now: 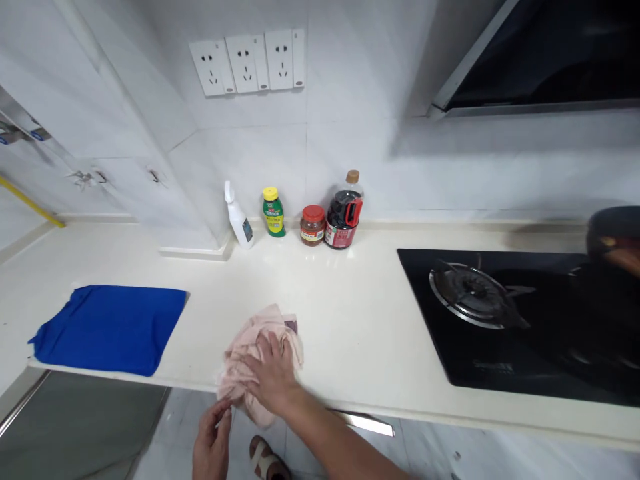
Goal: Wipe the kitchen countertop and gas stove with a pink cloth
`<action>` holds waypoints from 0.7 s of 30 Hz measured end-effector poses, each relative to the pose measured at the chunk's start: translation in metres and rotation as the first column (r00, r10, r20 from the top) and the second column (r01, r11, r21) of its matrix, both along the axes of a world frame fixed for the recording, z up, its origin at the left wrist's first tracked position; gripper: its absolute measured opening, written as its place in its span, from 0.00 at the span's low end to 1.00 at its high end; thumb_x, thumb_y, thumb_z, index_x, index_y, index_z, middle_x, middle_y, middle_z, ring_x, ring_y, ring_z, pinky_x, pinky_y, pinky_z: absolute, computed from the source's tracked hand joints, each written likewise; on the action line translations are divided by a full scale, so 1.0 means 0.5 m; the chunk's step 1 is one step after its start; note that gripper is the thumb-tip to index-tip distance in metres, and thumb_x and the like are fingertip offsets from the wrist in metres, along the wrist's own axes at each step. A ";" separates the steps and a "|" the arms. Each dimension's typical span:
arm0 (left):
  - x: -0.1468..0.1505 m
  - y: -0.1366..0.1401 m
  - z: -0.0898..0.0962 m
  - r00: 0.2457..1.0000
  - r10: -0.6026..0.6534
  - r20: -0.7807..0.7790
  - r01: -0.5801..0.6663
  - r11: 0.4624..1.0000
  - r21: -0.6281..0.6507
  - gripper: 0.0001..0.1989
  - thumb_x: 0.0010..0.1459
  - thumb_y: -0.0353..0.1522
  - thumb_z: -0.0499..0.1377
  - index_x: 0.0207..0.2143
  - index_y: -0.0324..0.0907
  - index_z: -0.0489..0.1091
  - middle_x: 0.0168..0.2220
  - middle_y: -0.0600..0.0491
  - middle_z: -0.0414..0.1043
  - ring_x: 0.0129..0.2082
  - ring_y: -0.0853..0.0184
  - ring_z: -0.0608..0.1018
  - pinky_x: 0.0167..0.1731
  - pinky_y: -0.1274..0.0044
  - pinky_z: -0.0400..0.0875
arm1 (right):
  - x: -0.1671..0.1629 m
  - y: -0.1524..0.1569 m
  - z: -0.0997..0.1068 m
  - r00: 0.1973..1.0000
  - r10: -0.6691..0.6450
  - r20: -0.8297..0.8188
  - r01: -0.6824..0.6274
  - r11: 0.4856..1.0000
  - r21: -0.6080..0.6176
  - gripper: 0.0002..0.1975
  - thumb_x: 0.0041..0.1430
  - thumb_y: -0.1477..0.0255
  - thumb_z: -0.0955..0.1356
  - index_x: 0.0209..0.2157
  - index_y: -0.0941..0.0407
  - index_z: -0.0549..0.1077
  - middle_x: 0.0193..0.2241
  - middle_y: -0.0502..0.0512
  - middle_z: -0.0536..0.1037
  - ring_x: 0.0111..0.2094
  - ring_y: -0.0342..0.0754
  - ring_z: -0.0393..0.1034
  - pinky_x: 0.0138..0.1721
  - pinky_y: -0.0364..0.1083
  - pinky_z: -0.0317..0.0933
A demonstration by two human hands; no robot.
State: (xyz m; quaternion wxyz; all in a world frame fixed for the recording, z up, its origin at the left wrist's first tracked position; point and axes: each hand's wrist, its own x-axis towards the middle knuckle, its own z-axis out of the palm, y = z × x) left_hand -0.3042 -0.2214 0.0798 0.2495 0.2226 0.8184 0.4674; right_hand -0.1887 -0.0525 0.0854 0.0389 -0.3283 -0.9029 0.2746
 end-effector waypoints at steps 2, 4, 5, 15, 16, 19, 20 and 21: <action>0.014 0.018 0.014 0.999 -0.054 -0.005 0.054 0.998 0.018 0.31 0.45 0.59 0.60 0.39 0.43 0.76 0.43 0.46 0.79 0.49 0.52 0.77 0.56 0.59 0.70 | 0.052 0.000 -0.013 1.000 0.017 -0.002 -0.017 1.000 0.005 0.30 0.64 0.46 0.62 0.65 0.37 0.61 0.72 0.52 0.47 0.72 0.63 0.33 0.66 0.68 0.32; 0.034 0.033 0.024 0.997 -0.081 0.001 0.081 0.996 0.025 0.30 0.47 0.58 0.60 0.39 0.44 0.76 0.44 0.46 0.78 0.50 0.52 0.77 0.56 0.59 0.70 | 0.132 0.019 -0.027 0.996 -0.073 0.058 0.071 0.997 0.032 0.35 0.58 0.44 0.67 0.64 0.37 0.62 0.73 0.54 0.47 0.71 0.68 0.34 0.65 0.71 0.34; 0.046 0.038 0.026 0.996 -0.087 0.009 0.086 0.996 0.025 0.30 0.47 0.59 0.60 0.39 0.44 0.76 0.44 0.46 0.78 0.50 0.52 0.77 0.56 0.59 0.70 | 0.181 0.028 -0.035 0.987 -0.138 0.088 0.133 0.989 0.067 0.37 0.55 0.44 0.69 0.64 0.38 0.63 0.73 0.55 0.46 0.71 0.71 0.33 0.63 0.73 0.34; 0.142 0.017 0.006 0.981 -0.091 0.169 0.091 0.996 0.004 0.32 0.45 0.62 0.60 0.36 0.44 0.77 0.37 0.48 0.79 0.41 0.55 0.80 0.42 0.65 0.77 | 0.827 -0.028 -0.172 0.941 -0.326 0.091 0.240 0.832 0.500 0.31 0.54 0.69 0.70 0.60 0.35 0.69 0.65 0.52 0.66 0.65 0.66 0.55 0.59 0.64 0.53; 0.143 0.012 0.007 0.980 -0.076 0.182 0.077 0.997 0.001 0.32 0.45 0.61 0.60 0.36 0.44 0.77 0.37 0.48 0.79 0.41 0.55 0.81 0.42 0.66 0.78 | 0.866 -0.025 -0.187 0.947 -0.312 0.076 0.234 0.833 0.501 0.31 0.54 0.71 0.69 0.58 0.35 0.70 0.62 0.53 0.69 0.63 0.64 0.59 0.58 0.62 0.55; 0.139 -0.005 0.012 0.976 -0.015 0.216 0.017 1.000 -0.011 0.31 0.44 0.60 0.62 0.35 0.44 0.77 0.35 0.48 0.79 0.39 0.55 0.81 0.39 0.67 0.78 | 0.890 -0.002 -0.213 0.958 -0.285 0.040 0.230 0.842 0.488 0.30 0.51 0.74 0.68 0.55 0.38 0.74 0.57 0.56 0.73 0.58 0.63 0.64 0.57 0.60 0.57; 0.137 -0.011 0.014 0.974 0.004 0.229 0.000 1.000 -0.015 0.30 0.44 0.60 0.62 0.35 0.44 0.76 0.34 0.49 0.79 0.38 0.56 0.81 0.37 0.67 0.78 | 0.866 0.005 -0.214 0.965 -0.262 0.032 0.214 0.847 0.487 0.30 0.49 0.75 0.69 0.54 0.39 0.75 0.56 0.57 0.74 0.57 0.64 0.64 0.57 0.60 0.57; 0.134 -0.017 0.015 0.970 0.020 0.242 -0.016 1.000 -0.018 0.30 0.44 0.59 0.62 0.35 0.43 0.76 0.32 0.49 0.79 0.37 0.56 0.81 0.36 0.68 0.77 | 0.828 0.010 -0.212 0.974 -0.226 0.029 0.184 0.854 0.486 0.30 0.48 0.76 0.69 0.54 0.39 0.76 0.55 0.57 0.74 0.56 0.64 0.64 0.57 0.60 0.57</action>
